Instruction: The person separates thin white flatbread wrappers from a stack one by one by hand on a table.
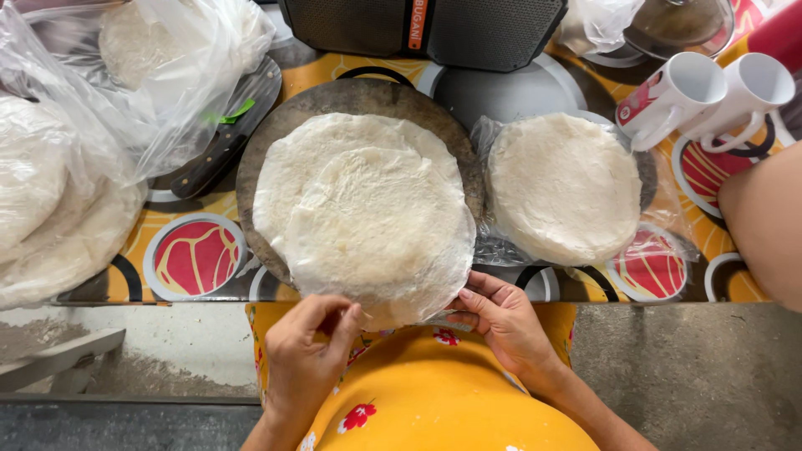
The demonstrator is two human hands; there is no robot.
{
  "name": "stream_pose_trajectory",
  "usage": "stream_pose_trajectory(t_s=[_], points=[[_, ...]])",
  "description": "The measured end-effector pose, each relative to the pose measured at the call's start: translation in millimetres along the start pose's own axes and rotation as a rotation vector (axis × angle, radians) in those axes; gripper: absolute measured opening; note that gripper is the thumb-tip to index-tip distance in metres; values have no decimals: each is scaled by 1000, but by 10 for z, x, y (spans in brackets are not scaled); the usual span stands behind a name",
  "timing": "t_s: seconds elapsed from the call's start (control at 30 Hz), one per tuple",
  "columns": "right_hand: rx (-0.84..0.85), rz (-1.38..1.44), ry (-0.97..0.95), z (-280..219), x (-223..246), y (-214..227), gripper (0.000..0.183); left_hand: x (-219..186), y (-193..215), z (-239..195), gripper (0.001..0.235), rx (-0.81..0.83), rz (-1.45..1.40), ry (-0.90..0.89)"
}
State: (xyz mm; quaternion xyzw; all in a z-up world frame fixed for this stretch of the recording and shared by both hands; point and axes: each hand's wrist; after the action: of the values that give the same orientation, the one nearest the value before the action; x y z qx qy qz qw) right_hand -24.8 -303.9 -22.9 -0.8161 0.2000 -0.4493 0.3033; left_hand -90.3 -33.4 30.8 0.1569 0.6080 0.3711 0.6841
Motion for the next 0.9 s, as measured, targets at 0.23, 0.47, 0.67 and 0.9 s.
stream_pose_trajectory(t_s=[0.23, 0.47, 0.67, 0.9], points=[[-12, 49, -98, -29, 6, -64, 25, 590, -496, -270, 20, 481, -692, 770], [11, -20, -146, -30, -35, -65, 28, 606, -611, -369, 17, 517, -1169, 812], [17, -15, -163, -39, -48, -81, 28, 482, -500, -356, 17, 564, -1164, 774], [26, -90, -248, -28, -108, -74, 27, 502, -485, -374, 18, 564, -1143, 734]])
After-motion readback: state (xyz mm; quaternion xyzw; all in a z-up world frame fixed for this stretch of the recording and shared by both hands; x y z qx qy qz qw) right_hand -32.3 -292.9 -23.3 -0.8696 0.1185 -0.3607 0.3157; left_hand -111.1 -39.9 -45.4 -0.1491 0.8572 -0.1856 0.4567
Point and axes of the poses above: each hand's wrist, its own z-axis towards the middle knuckle, its own y-axis out of the back of the hand, x = y × z, and after that the axes turned 15 degrees about z, right-handed
